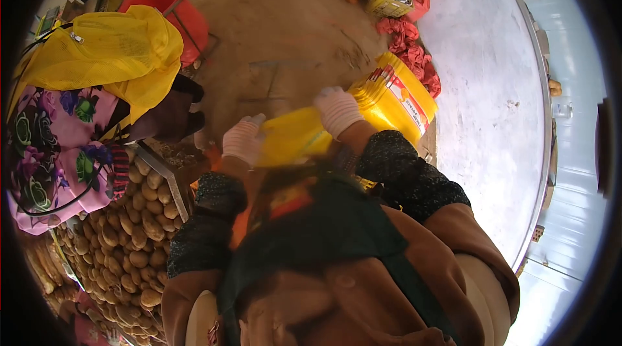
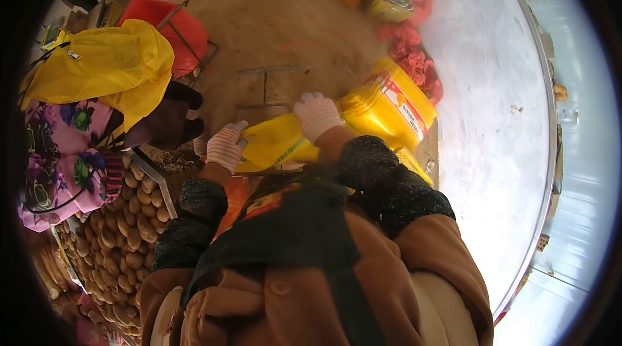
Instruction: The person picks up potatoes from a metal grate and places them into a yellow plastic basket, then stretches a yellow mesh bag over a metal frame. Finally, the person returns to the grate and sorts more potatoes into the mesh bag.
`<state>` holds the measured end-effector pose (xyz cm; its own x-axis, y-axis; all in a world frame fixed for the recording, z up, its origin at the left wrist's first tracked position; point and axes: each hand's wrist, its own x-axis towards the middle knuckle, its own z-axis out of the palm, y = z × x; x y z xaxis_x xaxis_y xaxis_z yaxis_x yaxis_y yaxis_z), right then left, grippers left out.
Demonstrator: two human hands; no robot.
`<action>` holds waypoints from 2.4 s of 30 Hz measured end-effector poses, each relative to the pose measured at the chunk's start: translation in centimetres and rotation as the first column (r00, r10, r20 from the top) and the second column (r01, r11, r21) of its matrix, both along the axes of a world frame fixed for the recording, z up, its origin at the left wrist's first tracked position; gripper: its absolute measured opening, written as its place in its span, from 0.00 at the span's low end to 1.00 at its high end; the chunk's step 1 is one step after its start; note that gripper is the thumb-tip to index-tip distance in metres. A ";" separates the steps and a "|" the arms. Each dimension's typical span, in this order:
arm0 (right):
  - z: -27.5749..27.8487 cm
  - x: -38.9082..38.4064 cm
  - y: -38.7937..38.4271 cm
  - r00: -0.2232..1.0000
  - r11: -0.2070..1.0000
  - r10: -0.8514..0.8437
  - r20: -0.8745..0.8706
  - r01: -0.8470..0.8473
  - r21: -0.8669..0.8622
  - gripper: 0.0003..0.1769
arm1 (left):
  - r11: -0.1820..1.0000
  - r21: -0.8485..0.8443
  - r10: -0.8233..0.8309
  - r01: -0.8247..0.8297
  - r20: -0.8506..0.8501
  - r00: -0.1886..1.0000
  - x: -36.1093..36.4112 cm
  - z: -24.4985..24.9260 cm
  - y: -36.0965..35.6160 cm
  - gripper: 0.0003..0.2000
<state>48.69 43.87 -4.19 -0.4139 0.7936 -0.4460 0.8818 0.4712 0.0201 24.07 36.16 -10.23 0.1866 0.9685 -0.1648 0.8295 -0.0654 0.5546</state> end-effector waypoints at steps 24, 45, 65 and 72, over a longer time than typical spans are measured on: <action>-15.1 2.0 9.2 0.754 0.813 -0.577 -0.312 0.496 -0.305 0.17 | 0.947 -0.239 0.131 -0.217 -0.331 0.934 -1.9 -5.2 9.9 0.14; -21.6 2.4 12.7 0.036 0.399 -0.910 -0.412 0.346 -0.849 0.14 | 0.853 -0.392 0.432 -0.346 0.157 0.888 -5.7 -15.0 18.1 0.19; -24.6 3.9 3.1 0.709 0.774 -0.617 -0.342 0.470 -0.424 0.29 | 0.863 -0.330 0.268 -0.381 -0.340 0.901 -7.1 -11.3 8.8 0.23; -16.1 2.4 -0.2 0.481 0.563 -0.822 -0.304 0.612 -0.555 0.39 | 0.634 -0.633 0.300 -0.443 -0.326 0.896 -7.5 -8.9 4.1 0.28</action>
